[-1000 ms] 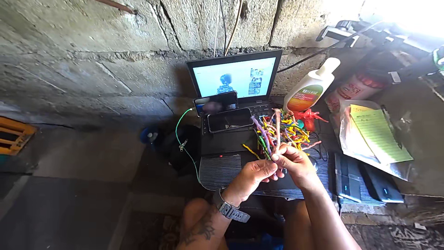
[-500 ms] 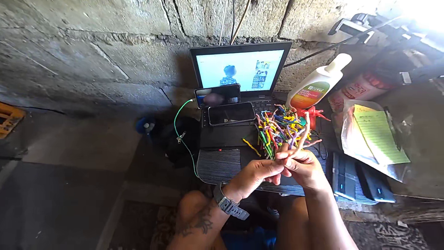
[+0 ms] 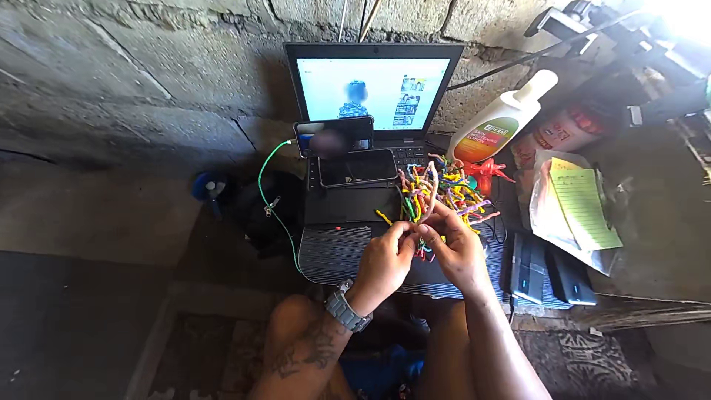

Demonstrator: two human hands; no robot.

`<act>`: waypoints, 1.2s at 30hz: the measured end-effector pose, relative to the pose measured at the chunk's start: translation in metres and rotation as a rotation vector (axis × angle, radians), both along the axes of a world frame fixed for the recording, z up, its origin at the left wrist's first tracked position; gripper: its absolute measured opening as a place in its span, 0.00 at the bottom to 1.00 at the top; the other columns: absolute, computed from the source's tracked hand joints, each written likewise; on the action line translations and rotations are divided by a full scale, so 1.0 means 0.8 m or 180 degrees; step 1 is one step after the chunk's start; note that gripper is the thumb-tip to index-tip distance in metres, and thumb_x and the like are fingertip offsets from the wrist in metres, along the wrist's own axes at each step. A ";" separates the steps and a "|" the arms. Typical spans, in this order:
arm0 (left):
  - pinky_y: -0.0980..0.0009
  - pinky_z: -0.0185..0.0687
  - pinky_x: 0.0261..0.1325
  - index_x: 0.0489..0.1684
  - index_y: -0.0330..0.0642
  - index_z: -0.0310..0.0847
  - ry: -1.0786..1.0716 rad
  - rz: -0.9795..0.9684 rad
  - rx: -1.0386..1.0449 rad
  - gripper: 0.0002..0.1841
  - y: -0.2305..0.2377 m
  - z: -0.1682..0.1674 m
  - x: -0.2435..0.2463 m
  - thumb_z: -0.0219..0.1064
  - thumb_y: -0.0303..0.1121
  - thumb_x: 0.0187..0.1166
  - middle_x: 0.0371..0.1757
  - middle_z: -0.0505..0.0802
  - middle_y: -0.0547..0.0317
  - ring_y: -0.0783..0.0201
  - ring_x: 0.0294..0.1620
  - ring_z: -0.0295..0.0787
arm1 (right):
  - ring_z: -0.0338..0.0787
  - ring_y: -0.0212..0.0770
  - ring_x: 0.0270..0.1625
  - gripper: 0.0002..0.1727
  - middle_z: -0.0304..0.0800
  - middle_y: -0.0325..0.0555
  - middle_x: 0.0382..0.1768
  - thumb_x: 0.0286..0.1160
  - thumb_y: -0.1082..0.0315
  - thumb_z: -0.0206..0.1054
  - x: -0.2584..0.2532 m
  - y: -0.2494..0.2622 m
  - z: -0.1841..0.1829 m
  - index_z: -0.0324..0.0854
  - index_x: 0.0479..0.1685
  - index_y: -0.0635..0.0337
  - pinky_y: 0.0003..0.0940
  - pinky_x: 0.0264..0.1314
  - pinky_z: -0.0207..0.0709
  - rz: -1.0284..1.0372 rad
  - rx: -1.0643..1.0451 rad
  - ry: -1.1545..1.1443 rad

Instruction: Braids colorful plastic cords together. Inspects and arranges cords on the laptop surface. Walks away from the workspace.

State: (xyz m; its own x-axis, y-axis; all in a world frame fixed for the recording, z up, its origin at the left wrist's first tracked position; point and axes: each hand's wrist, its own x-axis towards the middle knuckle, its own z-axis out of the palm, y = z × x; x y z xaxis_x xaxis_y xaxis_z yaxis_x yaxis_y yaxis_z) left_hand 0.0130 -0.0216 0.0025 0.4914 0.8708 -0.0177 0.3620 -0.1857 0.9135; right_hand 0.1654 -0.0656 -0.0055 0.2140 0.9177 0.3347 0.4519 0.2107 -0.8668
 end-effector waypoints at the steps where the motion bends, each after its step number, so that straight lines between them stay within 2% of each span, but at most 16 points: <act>1: 0.72 0.82 0.39 0.60 0.39 0.86 -0.0053 0.0014 -0.0095 0.16 0.003 0.001 -0.002 0.59 0.39 0.88 0.32 0.90 0.59 0.71 0.29 0.85 | 0.91 0.23 0.48 0.25 0.92 0.43 0.49 0.81 0.70 0.64 0.000 0.000 0.001 0.72 0.75 0.72 0.20 0.59 0.85 0.0049 0.0046 -0.0054; 5: 0.76 0.84 0.50 0.54 0.34 0.83 -0.0892 -0.0084 -0.0945 0.12 0.014 0.010 -0.009 0.55 0.31 0.89 0.39 0.91 0.62 0.76 0.40 0.88 | 0.93 0.29 0.53 0.25 0.94 0.47 0.53 0.82 0.75 0.61 0.000 -0.003 0.002 0.71 0.79 0.69 0.26 0.62 0.86 0.0138 0.0642 -0.0356; 6: 0.77 0.84 0.50 0.52 0.34 0.81 -0.1246 -0.0152 -0.1347 0.11 0.015 0.013 -0.010 0.53 0.29 0.90 0.37 0.90 0.64 0.76 0.40 0.88 | 0.94 0.31 0.55 0.24 0.94 0.46 0.54 0.84 0.74 0.61 -0.001 -0.003 0.001 0.72 0.79 0.63 0.28 0.63 0.86 0.0231 0.0898 -0.0235; 9: 0.80 0.79 0.41 0.45 0.42 0.77 -0.2062 -0.0419 -0.2138 0.12 0.017 0.015 -0.015 0.45 0.29 0.90 0.28 0.81 0.72 0.78 0.30 0.78 | 0.94 0.31 0.56 0.28 0.88 0.27 0.68 0.87 0.65 0.62 -0.003 -0.002 0.009 0.69 0.81 0.24 0.28 0.63 0.87 0.0402 0.1369 0.0657; 11: 0.82 0.76 0.36 0.45 0.47 0.75 -0.2401 -0.0612 -0.2418 0.12 0.017 0.013 -0.017 0.43 0.30 0.90 0.24 0.77 0.76 0.79 0.25 0.75 | 0.94 0.30 0.50 0.31 0.85 0.22 0.70 0.84 0.62 0.67 -0.002 0.001 0.010 0.65 0.81 0.16 0.25 0.57 0.89 0.0207 0.1505 0.1318; 14: 0.82 0.76 0.33 0.45 0.50 0.75 -0.2750 -0.0991 -0.2916 0.13 0.017 0.009 -0.021 0.43 0.31 0.90 0.23 0.78 0.75 0.79 0.23 0.74 | 0.92 0.29 0.46 0.36 0.86 0.26 0.65 0.78 0.53 0.72 0.003 0.003 0.005 0.59 0.84 0.33 0.26 0.55 0.88 0.0157 0.0802 0.2097; 15: 0.82 0.76 0.32 0.45 0.51 0.76 -0.2845 -0.1138 -0.3126 0.13 0.016 0.007 -0.021 0.43 0.32 0.90 0.23 0.78 0.75 0.78 0.23 0.74 | 0.92 0.31 0.49 0.37 0.86 0.31 0.63 0.76 0.50 0.72 0.006 0.002 0.002 0.62 0.84 0.44 0.29 0.56 0.87 0.0385 0.0356 0.2197; 17: 0.81 0.77 0.32 0.43 0.52 0.78 -0.3022 -0.1446 -0.3560 0.12 0.013 0.004 -0.020 0.46 0.34 0.90 0.23 0.79 0.75 0.78 0.22 0.76 | 0.90 0.32 0.55 0.32 0.90 0.38 0.61 0.75 0.47 0.72 0.013 0.005 -0.005 0.78 0.72 0.58 0.30 0.60 0.84 0.1132 -0.0361 0.2316; 19: 0.81 0.78 0.32 0.37 0.53 0.81 -0.3153 -0.1605 -0.3865 0.12 0.010 0.004 -0.019 0.51 0.36 0.88 0.22 0.80 0.74 0.78 0.22 0.77 | 0.90 0.25 0.54 0.18 0.94 0.34 0.54 0.77 0.51 0.71 0.013 0.007 -0.008 0.91 0.54 0.55 0.24 0.59 0.83 0.1563 -0.0524 0.2380; 20: 0.81 0.79 0.33 0.36 0.53 0.81 -0.3188 -0.1611 -0.3897 0.12 0.010 0.004 -0.018 0.52 0.36 0.88 0.22 0.80 0.74 0.78 0.22 0.78 | 0.89 0.24 0.53 0.13 0.94 0.32 0.51 0.79 0.54 0.70 0.013 0.007 -0.007 0.92 0.47 0.52 0.22 0.57 0.83 0.1598 -0.0444 0.2381; 26: 0.82 0.74 0.31 0.45 0.52 0.74 -0.2550 -0.0958 -0.2918 0.11 0.004 0.013 -0.009 0.44 0.33 0.91 0.21 0.75 0.77 0.79 0.21 0.71 | 0.89 0.23 0.46 0.04 0.92 0.29 0.43 0.76 0.63 0.72 0.017 0.010 -0.008 0.90 0.42 0.50 0.21 0.53 0.83 0.1126 -0.0214 0.2212; 28: 0.83 0.70 0.31 0.48 0.48 0.72 -0.2192 -0.0731 -0.2061 0.09 -0.001 0.013 -0.004 0.45 0.31 0.91 0.24 0.74 0.78 0.81 0.22 0.68 | 0.89 0.23 0.44 0.01 0.92 0.30 0.41 0.74 0.66 0.73 0.013 0.011 -0.007 0.90 0.37 0.49 0.21 0.51 0.84 0.0937 -0.0180 0.2329; 30: 0.85 0.68 0.33 0.49 0.36 0.75 -0.1726 -0.0355 -0.0796 0.10 -0.007 0.007 0.003 0.48 0.30 0.91 0.31 0.77 0.74 0.84 0.27 0.69 | 0.89 0.25 0.43 0.03 0.92 0.31 0.38 0.73 0.70 0.72 0.005 0.012 -0.006 0.89 0.34 0.50 0.22 0.50 0.85 0.0663 -0.0089 0.2358; 32: 0.85 0.68 0.34 0.46 0.31 0.78 -0.1533 0.0013 -0.0137 0.12 -0.013 0.002 0.010 0.51 0.30 0.91 0.30 0.79 0.70 0.85 0.27 0.69 | 0.90 0.24 0.45 0.04 0.93 0.30 0.40 0.73 0.70 0.72 -0.002 0.011 -0.007 0.89 0.35 0.50 0.22 0.53 0.85 0.0529 0.0187 0.2116; 34: 0.85 0.64 0.28 0.41 0.39 0.74 -0.1842 0.0111 -0.0437 0.11 -0.015 0.002 0.014 0.47 0.30 0.91 0.24 0.72 0.75 0.84 0.21 0.64 | 0.89 0.25 0.53 0.02 0.92 0.28 0.45 0.77 0.65 0.72 -0.002 0.011 -0.011 0.90 0.40 0.48 0.24 0.60 0.83 0.0618 0.0527 0.1554; 36: 0.85 0.61 0.24 0.40 0.48 0.71 -0.2295 -0.0061 -0.1233 0.12 -0.012 0.006 0.012 0.42 0.31 0.92 0.18 0.69 0.79 0.83 0.17 0.62 | 0.89 0.27 0.58 0.05 0.93 0.29 0.50 0.79 0.62 0.70 0.002 0.011 -0.012 0.92 0.42 0.49 0.26 0.65 0.83 0.0726 0.0602 0.1299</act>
